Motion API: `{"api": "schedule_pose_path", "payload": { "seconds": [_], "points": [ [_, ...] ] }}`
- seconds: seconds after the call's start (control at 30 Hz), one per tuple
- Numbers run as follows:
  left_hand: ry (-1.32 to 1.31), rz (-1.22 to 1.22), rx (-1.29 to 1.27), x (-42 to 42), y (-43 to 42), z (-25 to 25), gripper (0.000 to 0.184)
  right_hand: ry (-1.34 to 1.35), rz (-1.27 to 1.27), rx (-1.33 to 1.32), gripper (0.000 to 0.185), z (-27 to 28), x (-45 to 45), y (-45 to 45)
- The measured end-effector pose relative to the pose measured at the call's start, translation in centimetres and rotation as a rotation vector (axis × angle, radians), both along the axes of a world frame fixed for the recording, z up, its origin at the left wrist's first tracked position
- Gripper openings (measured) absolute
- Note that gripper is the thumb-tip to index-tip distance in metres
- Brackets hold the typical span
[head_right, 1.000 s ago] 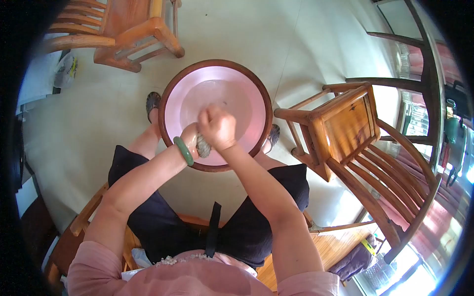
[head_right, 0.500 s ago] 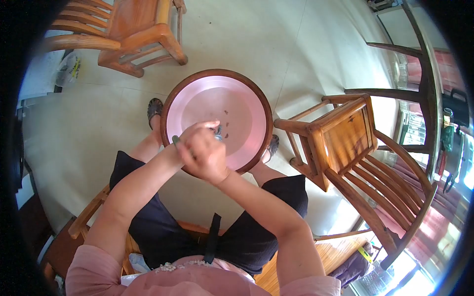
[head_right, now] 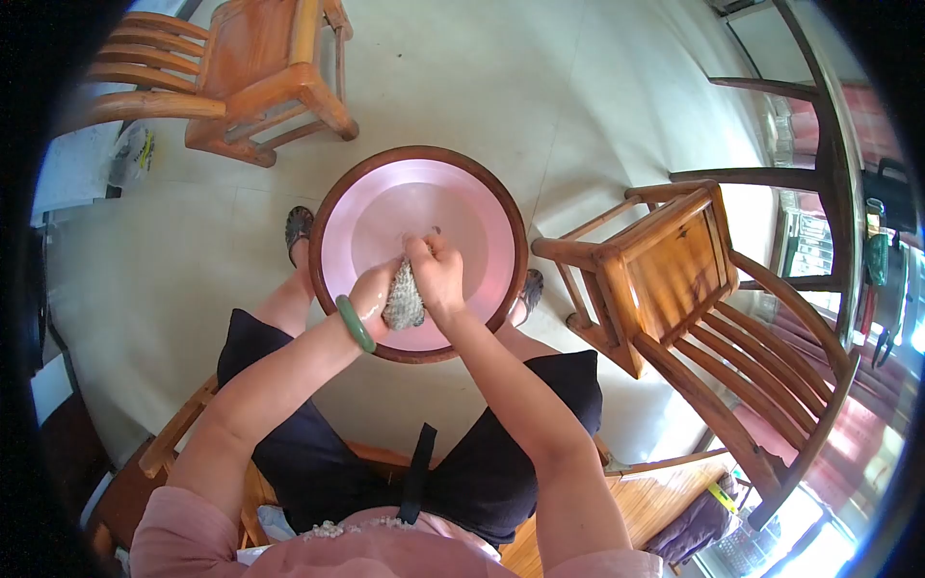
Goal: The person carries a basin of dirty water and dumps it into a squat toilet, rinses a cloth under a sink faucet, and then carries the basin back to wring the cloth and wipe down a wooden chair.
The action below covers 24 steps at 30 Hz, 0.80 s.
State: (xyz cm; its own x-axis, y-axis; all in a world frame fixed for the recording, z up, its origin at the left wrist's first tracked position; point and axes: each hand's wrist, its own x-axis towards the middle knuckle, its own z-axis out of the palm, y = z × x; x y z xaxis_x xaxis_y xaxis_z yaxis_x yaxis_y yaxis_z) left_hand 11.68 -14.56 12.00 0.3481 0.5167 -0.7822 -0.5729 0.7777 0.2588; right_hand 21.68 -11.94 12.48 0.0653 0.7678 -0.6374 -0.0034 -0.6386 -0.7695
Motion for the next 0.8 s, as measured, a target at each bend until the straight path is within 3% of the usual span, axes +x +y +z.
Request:
{"api": "schedule_pose_path", "payload": {
  "seconds": [0.03, 0.1, 0.17, 0.2, 0.23, 0.3, 0.37, 0.4, 0.47, 0.57, 0.6, 0.63, 0.7, 0.73, 0.8],
  "points": [
    [0.037, 0.040, -0.008, -0.2, 0.6, 0.6, 0.021, -0.001, 0.004, 0.000, 0.019, 0.5, -0.4, -0.5],
    [0.074, 0.089, -0.012, -0.9, 1.1, -1.3, 0.023, -0.094, -0.034, 0.411, 0.015, 1.6, -1.8, -1.8],
    [0.167, -0.164, 0.459, -2.5, 0.3, -7.2, 0.022, -0.220, 0.139, 0.896, 0.015, 2.3, -2.6, -3.1],
    [-0.084, 0.058, 0.191, -2.5, 1.1, -2.7, 0.022, -0.220, 0.141, 0.903, 0.015, 3.2, -2.8, -3.6],
    [-0.083, 0.062, 0.197, -2.3, 1.7, -0.7, 0.022, -0.221, 0.215, 0.987, 0.017, 4.5, -3.1, -4.0],
    [0.070, -0.171, 0.009, -1.7, 2.6, 1.5, 0.024, -0.223, 0.286, 1.075, 0.020, 5.1, -3.2, -4.0],
    [0.081, -0.152, -0.011, -1.3, 1.9, 1.7, 0.027, -0.260, 0.362, 1.102, 0.019, 4.6, -2.9, -3.8],
    [0.129, -0.113, 0.136, -1.0, 1.1, 0.8, 0.027, -0.328, 0.399, 1.171, 0.018, 4.5, -2.7, -3.0],
    [0.177, -0.073, 0.283, -0.4, -0.4, -1.0, 0.027, -0.305, 0.358, 1.176, 0.017, 4.8, -2.8, -2.0],
    [-0.299, 0.309, 0.067, 0.7, -1.7, -3.2, 0.019, -0.365, 0.294, 1.074, 0.015, 3.4, -2.4, -1.3],
    [-0.301, 0.305, 0.072, 0.5, -1.3, -2.8, 0.019, -0.435, 0.275, 0.964, 0.014, 2.5, -2.3, -1.1],
    [-0.173, 0.138, 0.052, 0.0, -0.7, -1.5, 0.021, -0.436, 0.274, 0.968, 0.014, 2.1, -2.1, -0.8],
    [0.087, -0.193, 0.007, -0.9, 0.1, 1.3, 0.025, -0.352, 0.139, 0.617, 0.018, 1.1, -1.6, 0.1],
    [0.209, -0.250, 0.000, -0.1, 0.5, 3.2, 0.027, -0.382, -0.031, 0.505, 0.022, 0.6, -1.1, 1.1],
    [0.138, -0.222, 0.019, 0.3, 0.7, 2.9, 0.028, -0.311, -0.086, 0.424, 0.022, 0.1, -0.3, 1.5]
  ]
}}
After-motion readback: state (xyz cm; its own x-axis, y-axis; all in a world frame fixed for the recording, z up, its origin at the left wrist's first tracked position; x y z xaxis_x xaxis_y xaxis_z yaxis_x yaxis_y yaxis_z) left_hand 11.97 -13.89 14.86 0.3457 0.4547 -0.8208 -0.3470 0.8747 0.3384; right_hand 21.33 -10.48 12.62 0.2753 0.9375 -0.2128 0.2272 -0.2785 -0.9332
